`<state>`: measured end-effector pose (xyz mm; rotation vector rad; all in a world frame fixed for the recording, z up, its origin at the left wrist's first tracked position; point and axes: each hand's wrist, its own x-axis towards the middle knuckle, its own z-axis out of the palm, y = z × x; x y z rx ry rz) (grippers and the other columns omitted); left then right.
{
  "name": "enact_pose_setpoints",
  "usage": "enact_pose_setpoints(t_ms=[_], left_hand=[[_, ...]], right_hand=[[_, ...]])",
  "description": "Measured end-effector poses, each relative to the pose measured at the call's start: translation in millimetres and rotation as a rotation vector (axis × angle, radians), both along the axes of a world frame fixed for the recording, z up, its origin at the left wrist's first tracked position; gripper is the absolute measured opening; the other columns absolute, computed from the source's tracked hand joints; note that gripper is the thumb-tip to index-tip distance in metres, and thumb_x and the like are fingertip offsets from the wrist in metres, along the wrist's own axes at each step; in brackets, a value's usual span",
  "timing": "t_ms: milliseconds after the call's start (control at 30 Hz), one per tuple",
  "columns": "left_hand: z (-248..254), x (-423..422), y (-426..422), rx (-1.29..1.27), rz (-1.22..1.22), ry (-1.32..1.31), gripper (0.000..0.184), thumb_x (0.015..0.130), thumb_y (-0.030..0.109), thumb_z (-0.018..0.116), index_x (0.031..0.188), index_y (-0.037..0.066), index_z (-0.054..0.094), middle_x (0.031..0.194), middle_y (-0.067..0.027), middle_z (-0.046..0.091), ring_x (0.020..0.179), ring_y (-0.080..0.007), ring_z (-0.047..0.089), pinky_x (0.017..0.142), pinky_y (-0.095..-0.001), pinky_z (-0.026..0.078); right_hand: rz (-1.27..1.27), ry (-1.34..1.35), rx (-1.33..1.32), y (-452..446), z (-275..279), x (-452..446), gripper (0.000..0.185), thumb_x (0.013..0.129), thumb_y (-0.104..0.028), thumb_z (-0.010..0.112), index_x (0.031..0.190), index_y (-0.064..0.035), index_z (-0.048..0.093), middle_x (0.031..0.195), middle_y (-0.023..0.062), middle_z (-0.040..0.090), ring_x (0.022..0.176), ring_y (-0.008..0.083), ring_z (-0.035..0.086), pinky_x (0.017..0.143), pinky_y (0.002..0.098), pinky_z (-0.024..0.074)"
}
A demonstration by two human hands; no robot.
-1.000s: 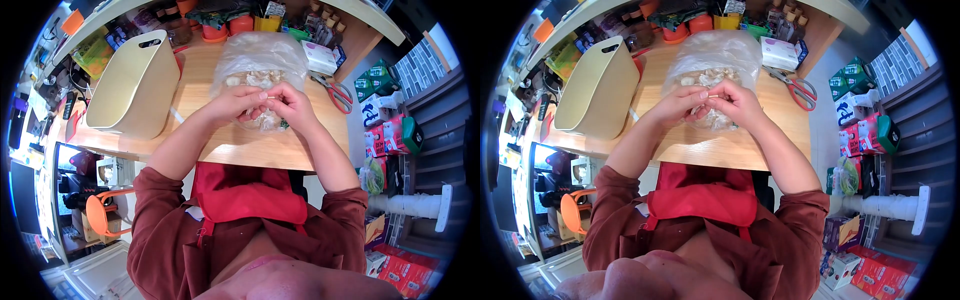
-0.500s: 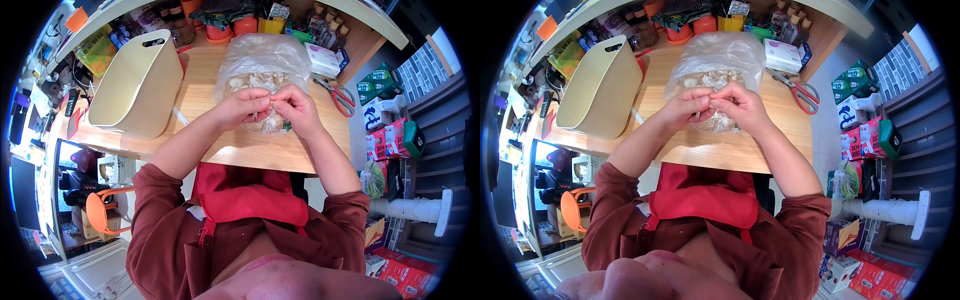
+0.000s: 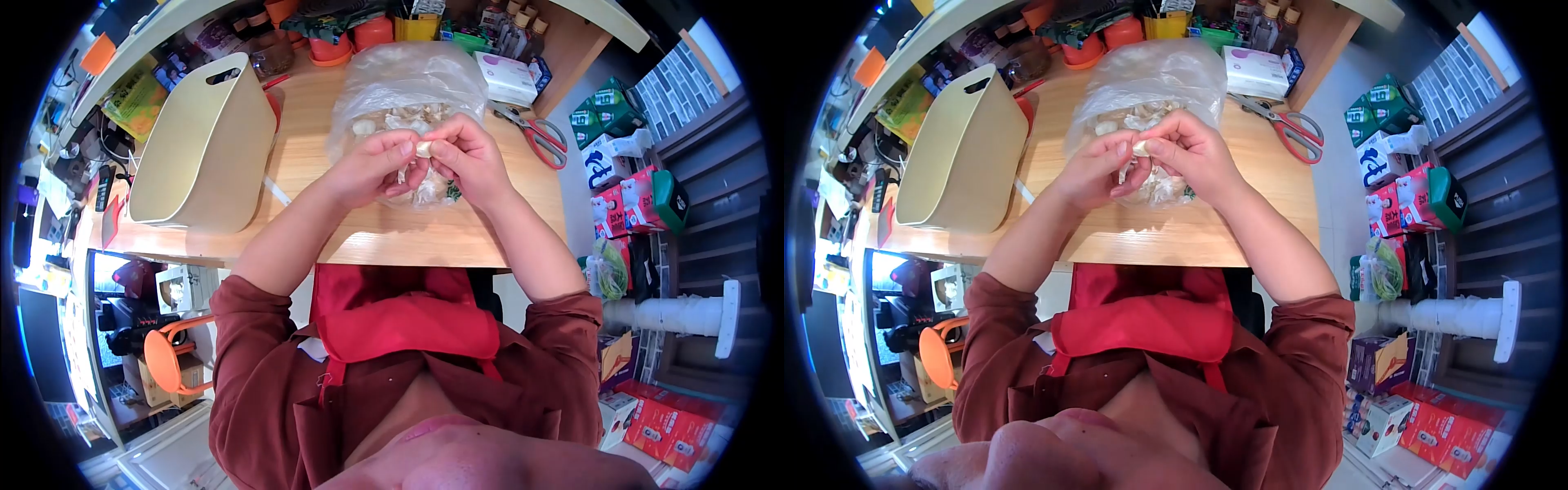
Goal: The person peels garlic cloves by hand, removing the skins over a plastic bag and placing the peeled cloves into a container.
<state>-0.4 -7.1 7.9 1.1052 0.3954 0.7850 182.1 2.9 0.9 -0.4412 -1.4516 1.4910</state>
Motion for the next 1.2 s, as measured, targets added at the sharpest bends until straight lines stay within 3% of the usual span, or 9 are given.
enact_pose_setpoints(t_ms=[200, 567, 800, 867, 967, 1200], left_hand=[[-2.2, -3.3, 5.2, -0.059, -0.02, -0.027, 0.021, 0.088, 0.024, 0.051, 0.088, 0.004, 0.052, 0.074, -0.0068, 0.055, 0.051, -0.0095, 0.042, 0.046, -0.0195, 0.033], [-2.4, -5.1, 7.6, 0.015, 0.11, 0.137, 0.009, 0.085, 0.011, 0.05, 0.08, 0.004, 0.054, 0.068, -0.0023, 0.055, 0.051, -0.0057, 0.045, 0.045, -0.018, 0.035], [-6.1, -2.2, 6.6, 0.331, 0.365, 0.412, 0.006, 0.083, 0.009, 0.052, 0.082, 0.003, 0.055, 0.068, -0.0018, 0.055, 0.055, -0.0068, 0.049, 0.049, -0.0192, 0.038], [-13.3, -0.1, 8.1, 0.566, 0.504, 0.529, 0.007, 0.082, 0.008, 0.053, 0.081, 0.002, 0.056, 0.067, -0.0012, 0.055, 0.059, -0.0069, 0.05, 0.053, -0.0207, 0.04], [-4.7, 0.1, 4.4, 0.697, 0.557, 0.637, 0.006, 0.08, 0.006, 0.054, 0.08, 0.001, 0.057, 0.066, -0.0012, 0.053, 0.062, -0.0074, 0.05, 0.056, -0.0227, 0.041], [-6.1, -0.9, 3.9, 0.702, 0.627, 0.61, 0.006, 0.076, 0.004, 0.053, 0.077, 0.001, 0.057, 0.065, -0.0013, 0.052, 0.062, -0.0075, 0.048, 0.055, -0.023, 0.04]], right_hand=[[-0.014, -0.021, -0.015, 3.6, -2.3, 0.8, 0.008, 0.086, -0.012, 0.058, 0.09, -0.0056, 0.055, 0.073, 0.0009, 0.06, 0.056, 0.0023, 0.046, 0.049, 0.0165, 0.0338], [0.044, -0.024, -0.111, 3.4, 0.5, 1.1, 0.013, 0.087, -0.012, 0.055, 0.097, -0.005, 0.053, 0.079, -0.0003, 0.057, 0.061, 0.004, 0.046, 0.052, 0.0164, 0.0345], [0.078, -0.047, -0.164, 6.1, 2.9, 1.8, 0.018, 0.084, -0.013, 0.059, 0.099, -0.0055, 0.053, 0.077, -0.0029, 0.053, 0.063, 0.0029, 0.045, 0.054, 0.0166, 0.0359], [-0.027, -0.101, -0.012, 5.9, -2.2, -4.8, 0.02, 0.082, -0.011, 0.062, 0.099, -0.0052, 0.053, 0.076, -0.0037, 0.051, 0.063, 0.0022, 0.044, 0.055, 0.0167, 0.0367], [-0.145, -0.249, 0.13, 6.2, -6.1, -5.6, 0.024, 0.08, -0.008, 0.064, 0.101, -0.0045, 0.053, 0.074, -0.0049, 0.05, 0.065, 0.0013, 0.044, 0.057, 0.0164, 0.0377], [-0.115, -0.223, 0.035, 6.4, -4.6, -4.3, 0.028, 0.082, -0.007, 0.06, 0.109, -0.003, 0.053, 0.076, -0.0053, 0.05, 0.065, 0.0014, 0.043, 0.058, 0.0163, 0.0379]])
